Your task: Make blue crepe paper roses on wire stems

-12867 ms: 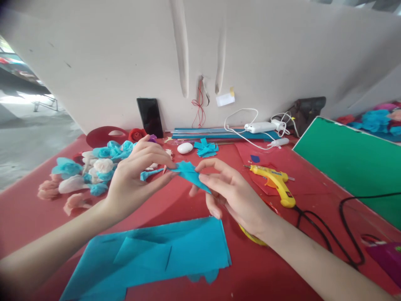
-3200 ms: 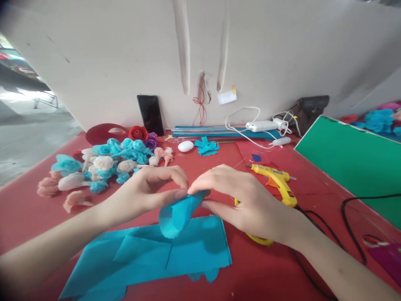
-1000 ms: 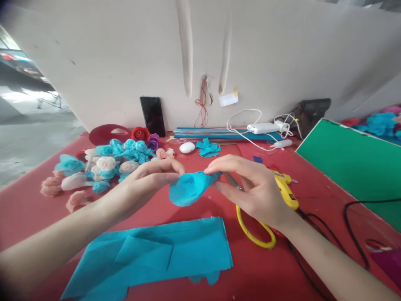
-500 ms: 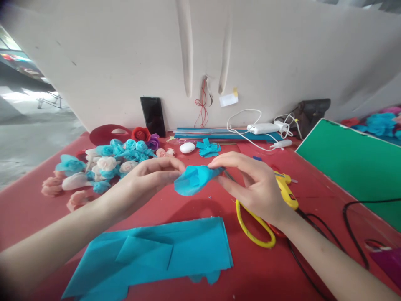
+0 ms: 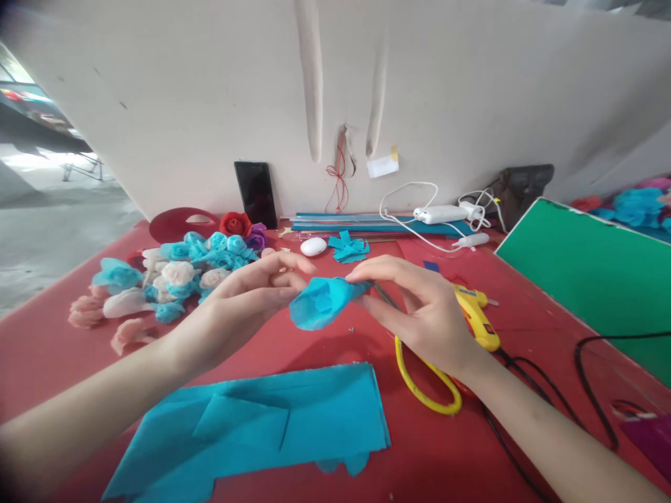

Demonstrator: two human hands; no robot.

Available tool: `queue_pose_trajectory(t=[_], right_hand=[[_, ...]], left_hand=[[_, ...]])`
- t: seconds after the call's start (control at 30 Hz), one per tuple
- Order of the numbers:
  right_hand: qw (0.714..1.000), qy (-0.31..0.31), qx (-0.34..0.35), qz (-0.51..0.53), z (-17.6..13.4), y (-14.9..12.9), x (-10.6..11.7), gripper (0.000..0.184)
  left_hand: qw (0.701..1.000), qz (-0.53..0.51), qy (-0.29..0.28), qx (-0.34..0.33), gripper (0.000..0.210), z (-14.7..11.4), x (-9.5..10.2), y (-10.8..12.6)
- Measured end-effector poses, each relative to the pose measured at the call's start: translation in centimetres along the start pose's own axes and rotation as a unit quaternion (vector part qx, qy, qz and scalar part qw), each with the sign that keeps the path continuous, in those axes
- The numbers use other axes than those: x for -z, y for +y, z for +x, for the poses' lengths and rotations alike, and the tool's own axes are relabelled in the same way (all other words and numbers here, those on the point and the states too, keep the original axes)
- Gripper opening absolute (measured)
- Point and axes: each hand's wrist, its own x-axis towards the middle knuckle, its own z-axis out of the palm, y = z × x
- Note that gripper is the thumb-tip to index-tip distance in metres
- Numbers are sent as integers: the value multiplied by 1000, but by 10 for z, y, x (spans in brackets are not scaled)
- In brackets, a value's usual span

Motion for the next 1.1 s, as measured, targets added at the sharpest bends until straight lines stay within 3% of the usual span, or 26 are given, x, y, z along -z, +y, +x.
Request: queue_pose_trajectory(t=[0.53,0.73,1.1], right_hand=[[997,1,-41,58,-1,-1,-4,30],[998,0,-37,48,-1,-2,-3,33],[999,13,-9,28,-1,0,-1,32]], left_hand=[[999,-51,-8,-15,12,0,-2,-4],[998,-51,30,-23,13,2,-4,-5],[984,-168,60,4,11,4,-9,-4]])
